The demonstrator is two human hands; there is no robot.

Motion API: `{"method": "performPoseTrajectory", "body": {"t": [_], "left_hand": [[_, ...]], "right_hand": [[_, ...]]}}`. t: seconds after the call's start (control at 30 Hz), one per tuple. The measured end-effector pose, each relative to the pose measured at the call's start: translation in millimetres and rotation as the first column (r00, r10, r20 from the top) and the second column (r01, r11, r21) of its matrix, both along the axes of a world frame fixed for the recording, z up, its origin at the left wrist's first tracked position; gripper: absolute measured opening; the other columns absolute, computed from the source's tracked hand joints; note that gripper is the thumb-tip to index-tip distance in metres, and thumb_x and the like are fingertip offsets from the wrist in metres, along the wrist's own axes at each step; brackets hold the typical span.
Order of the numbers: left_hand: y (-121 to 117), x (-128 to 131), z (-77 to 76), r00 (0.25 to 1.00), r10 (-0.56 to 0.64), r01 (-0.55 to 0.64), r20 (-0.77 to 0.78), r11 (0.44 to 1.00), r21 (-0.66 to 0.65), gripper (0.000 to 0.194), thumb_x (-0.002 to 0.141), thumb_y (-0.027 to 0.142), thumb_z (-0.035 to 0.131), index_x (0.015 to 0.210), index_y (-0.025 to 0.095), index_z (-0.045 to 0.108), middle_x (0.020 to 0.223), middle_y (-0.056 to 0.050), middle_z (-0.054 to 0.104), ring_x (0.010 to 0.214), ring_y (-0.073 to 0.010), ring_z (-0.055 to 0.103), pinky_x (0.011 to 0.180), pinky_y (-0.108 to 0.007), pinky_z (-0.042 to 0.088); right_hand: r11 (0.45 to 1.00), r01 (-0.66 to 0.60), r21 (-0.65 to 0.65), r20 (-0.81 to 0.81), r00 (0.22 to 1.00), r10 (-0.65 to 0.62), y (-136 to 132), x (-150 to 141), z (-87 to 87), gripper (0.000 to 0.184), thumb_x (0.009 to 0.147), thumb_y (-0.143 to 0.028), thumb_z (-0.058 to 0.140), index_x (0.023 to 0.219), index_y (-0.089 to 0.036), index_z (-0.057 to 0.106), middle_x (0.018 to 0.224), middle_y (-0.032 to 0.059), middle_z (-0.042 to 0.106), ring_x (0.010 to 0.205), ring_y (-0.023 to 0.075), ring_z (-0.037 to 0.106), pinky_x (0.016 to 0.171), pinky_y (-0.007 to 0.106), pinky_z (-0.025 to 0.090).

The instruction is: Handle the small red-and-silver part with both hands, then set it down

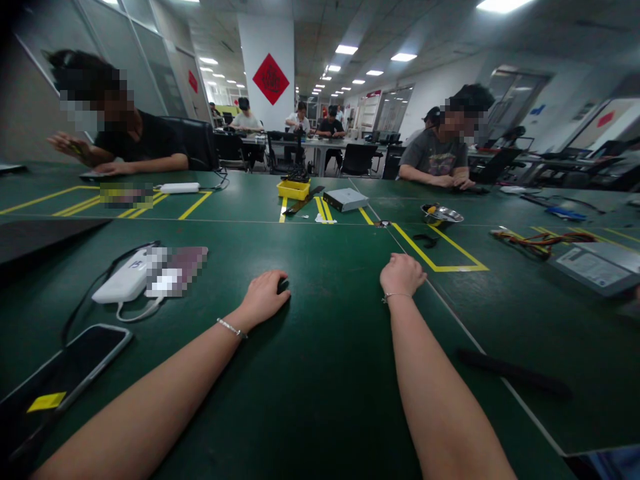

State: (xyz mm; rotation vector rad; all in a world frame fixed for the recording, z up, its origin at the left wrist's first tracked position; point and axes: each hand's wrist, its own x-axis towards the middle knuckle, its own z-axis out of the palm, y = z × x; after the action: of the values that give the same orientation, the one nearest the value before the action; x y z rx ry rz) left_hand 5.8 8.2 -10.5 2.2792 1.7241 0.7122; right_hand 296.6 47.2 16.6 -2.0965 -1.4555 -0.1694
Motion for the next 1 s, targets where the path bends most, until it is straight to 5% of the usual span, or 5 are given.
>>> {"method": "performPoseTrajectory", "body": {"t": [0.17, 0.37, 0.47, 0.67, 1.0], "left_hand": [[-0.5, 1.1, 1.8, 1.000, 0.009, -0.009, -0.015, 1.000, -0.011, 0.049, 0.074, 0.028, 0.047, 0.121, 0.021, 0.035, 0.118, -0.007, 0.049, 0.111, -0.0225, 0.040, 0.092, -0.037, 0.028], [0.0, 1.6, 1.8, 1.000, 0.014, -0.014, -0.017, 1.000, -0.025, 0.052, 0.075, 0.025, 0.044, 0.125, 0.020, 0.030, 0.117, -0.008, 0.049, 0.110, -0.0214, 0.040, 0.091, -0.036, 0.029], [-0.2, 1.0, 1.6, 1.000, 0.003, -0.003, -0.017, 1.000, -0.015, 0.052, 0.075, 0.028, 0.046, 0.124, 0.020, 0.031, 0.116, -0.008, 0.050, 0.110, -0.0221, 0.040, 0.091, -0.036, 0.029], [-1.6, 1.4, 4.7, 1.000, 0.015, -0.016, -0.022, 0.999, -0.047, 0.053, 0.073, 0.026, 0.047, 0.124, 0.021, 0.032, 0.115, -0.008, 0.050, 0.111, -0.0226, 0.040, 0.091, -0.037, 0.029], [-3.0, 0.1, 4.6, 1.000, -0.002, 0.002, -0.018, 0.999, -0.035, 0.051, 0.072, 0.027, 0.047, 0.121, 0.021, 0.035, 0.116, -0.008, 0.049, 0.110, -0.0229, 0.040, 0.092, -0.037, 0.028]], "right_hand": [[0.867, -0.495, -0.060, 0.108, 0.860, 0.498, -10.7, -77.9, 3.7, 0.033, 0.080, -0.027, 0.035, 0.105, -0.020, 0.056, 0.115, 0.0037, 0.053, 0.110, 0.0161, 0.039, 0.096, 0.033, 0.023], [0.555, -0.787, -0.269, 0.029, 0.569, 0.822, -32.4, -127.2, -11.1, 0.036, 0.079, -0.040, 0.037, 0.113, -0.035, 0.048, 0.127, -0.0004, 0.041, 0.120, 0.0253, 0.025, 0.095, 0.052, 0.013], [0.672, -0.694, -0.258, 0.081, 0.678, 0.731, -24.2, -108.2, -6.0, 0.036, 0.080, -0.037, 0.038, 0.113, -0.032, 0.048, 0.122, 0.0015, 0.046, 0.115, 0.0226, 0.034, 0.095, 0.043, 0.022], [0.976, -0.162, -0.143, 0.202, 0.961, 0.189, -1.9, -10.5, 3.1, 0.042, 0.075, -0.012, 0.033, 0.113, -0.015, 0.050, 0.123, 0.0177, 0.039, 0.112, 0.0315, 0.033, 0.086, 0.046, 0.029], [0.910, 0.086, -0.406, 0.191, 0.982, -0.008, 10.8, 46.1, -19.3, 0.039, 0.069, -0.014, 0.041, 0.103, -0.023, 0.058, 0.098, 0.0104, 0.059, 0.086, 0.0253, 0.054, 0.065, 0.035, 0.043]]}}
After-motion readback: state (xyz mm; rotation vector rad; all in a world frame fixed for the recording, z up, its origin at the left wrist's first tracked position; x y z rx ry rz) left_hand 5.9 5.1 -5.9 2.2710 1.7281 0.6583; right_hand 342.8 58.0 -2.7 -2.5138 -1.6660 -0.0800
